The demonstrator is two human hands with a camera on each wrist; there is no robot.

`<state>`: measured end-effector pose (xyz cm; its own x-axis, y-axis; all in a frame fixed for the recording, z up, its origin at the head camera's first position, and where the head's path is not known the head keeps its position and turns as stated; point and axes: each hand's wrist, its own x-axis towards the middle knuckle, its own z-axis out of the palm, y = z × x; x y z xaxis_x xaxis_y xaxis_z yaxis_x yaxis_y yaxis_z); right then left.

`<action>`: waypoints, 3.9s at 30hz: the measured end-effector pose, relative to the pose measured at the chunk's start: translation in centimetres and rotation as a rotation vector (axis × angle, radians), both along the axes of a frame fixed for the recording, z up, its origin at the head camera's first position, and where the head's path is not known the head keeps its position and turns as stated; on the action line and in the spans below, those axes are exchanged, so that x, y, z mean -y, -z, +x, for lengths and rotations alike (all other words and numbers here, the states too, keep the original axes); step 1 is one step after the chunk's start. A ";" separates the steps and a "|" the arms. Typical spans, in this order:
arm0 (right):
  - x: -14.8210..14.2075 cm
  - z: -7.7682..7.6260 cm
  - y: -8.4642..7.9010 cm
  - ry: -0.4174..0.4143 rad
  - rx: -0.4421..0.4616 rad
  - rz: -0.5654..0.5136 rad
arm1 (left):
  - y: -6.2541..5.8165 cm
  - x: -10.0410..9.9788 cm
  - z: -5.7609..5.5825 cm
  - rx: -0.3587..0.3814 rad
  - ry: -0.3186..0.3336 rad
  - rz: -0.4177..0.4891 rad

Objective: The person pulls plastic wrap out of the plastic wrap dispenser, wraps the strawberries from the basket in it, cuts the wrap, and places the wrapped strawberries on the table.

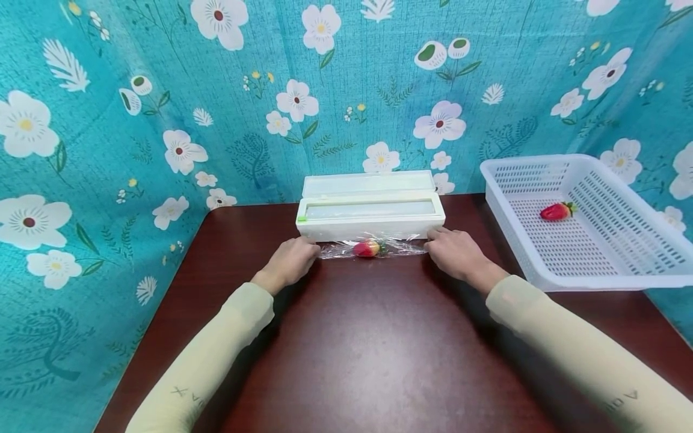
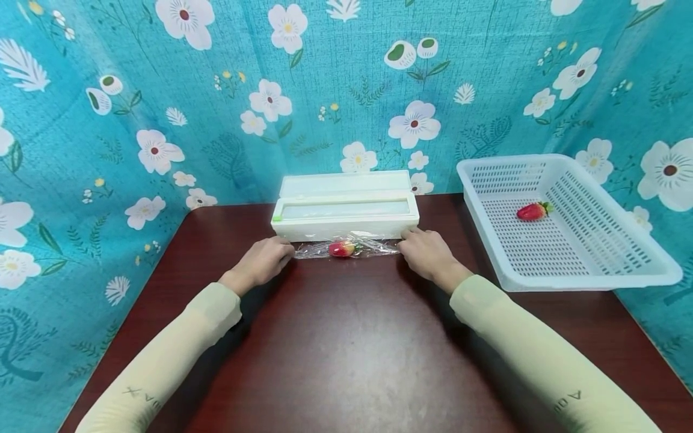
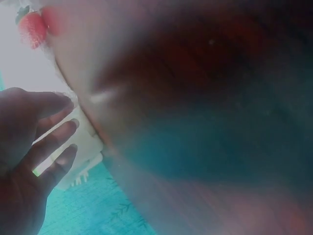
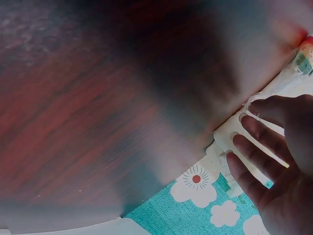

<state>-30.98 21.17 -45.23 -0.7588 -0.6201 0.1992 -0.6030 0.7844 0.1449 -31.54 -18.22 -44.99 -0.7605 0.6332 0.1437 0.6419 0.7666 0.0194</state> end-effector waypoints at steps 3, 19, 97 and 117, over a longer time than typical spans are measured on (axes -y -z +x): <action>-0.3 0.3 -0.1 -0.005 0.035 -0.044 | -0.1 0.1 0.5 0.037 -0.005 0.039; -2.4 3.7 -0.8 -0.013 0.287 -0.163 | -0.9 0.6 3.8 0.226 0.049 0.196; 2.8 1.8 -0.8 0.013 0.492 -0.215 | -0.6 -4.3 2.8 0.286 0.082 0.028; 2.3 0.9 -1.0 0.045 0.564 -0.254 | -0.8 -4.5 1.7 0.323 0.058 0.121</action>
<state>-30.03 18.86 -44.26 -0.8144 -0.5712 -0.1029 -0.4982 0.7789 -0.3810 -29.84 -13.72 -44.20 -0.7422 0.6698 -0.0219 0.6302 0.7087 0.3171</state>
